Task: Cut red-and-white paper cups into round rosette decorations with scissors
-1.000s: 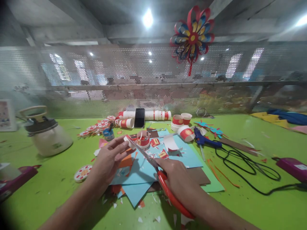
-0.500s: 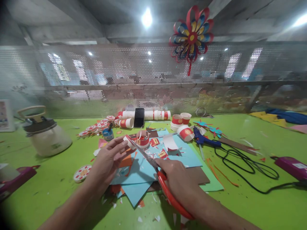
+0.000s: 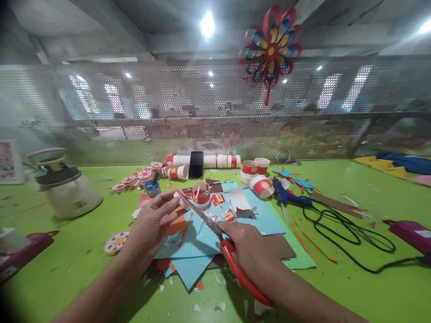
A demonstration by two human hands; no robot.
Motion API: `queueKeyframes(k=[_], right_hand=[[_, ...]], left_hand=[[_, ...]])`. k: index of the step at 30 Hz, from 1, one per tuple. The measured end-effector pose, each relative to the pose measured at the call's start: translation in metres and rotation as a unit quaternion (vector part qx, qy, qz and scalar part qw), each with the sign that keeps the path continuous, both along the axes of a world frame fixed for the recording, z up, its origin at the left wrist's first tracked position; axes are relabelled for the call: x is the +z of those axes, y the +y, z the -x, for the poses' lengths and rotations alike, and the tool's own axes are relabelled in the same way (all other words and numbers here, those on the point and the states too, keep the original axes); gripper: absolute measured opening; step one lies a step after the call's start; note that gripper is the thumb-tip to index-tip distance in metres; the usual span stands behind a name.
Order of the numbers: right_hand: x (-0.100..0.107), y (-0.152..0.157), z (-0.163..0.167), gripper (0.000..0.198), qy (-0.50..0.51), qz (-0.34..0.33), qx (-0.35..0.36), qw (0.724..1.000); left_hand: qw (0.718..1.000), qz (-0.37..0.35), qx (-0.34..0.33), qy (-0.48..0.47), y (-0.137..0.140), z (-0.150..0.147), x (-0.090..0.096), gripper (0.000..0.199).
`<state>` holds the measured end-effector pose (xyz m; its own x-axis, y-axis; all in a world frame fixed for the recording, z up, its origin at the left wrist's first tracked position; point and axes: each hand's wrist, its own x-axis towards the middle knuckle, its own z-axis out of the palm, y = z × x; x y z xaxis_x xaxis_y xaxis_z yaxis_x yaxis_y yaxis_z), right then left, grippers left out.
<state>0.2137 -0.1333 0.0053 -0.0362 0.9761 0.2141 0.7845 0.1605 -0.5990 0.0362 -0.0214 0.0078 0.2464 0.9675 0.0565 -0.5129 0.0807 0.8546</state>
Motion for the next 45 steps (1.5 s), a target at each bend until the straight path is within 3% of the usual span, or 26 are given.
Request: queueKeyframes(k=[7,16,27,35,45], right_hand=[[0.004,-0.005,0.002,0.021,-0.060,0.031,-0.033,0.997],[-0.001,-0.001,-0.002,0.018,-0.020,-0.005,-0.004,1.000],[0.011,-0.005,0.002,0.025,-0.024,0.027,-0.026,0.999],[0.008,-0.005,0.004,0.017,-0.059,0.033,-0.059,0.996],[0.005,-0.001,0.004,0.020,-0.040,0.023,-0.034,0.998]], left_hand=[[1.000,-0.001,0.002,-0.001,0.001,0.000,0.000,0.031],[1.000,0.002,-0.008,-0.004,0.003,0.000,-0.002,0.034],[1.000,-0.018,-0.014,0.010,0.002,0.000,-0.002,0.032],[1.000,-0.005,-0.027,0.010,0.005,0.003,-0.003,0.034],[1.000,-0.019,-0.001,0.017,0.002,0.001,-0.002,0.032]])
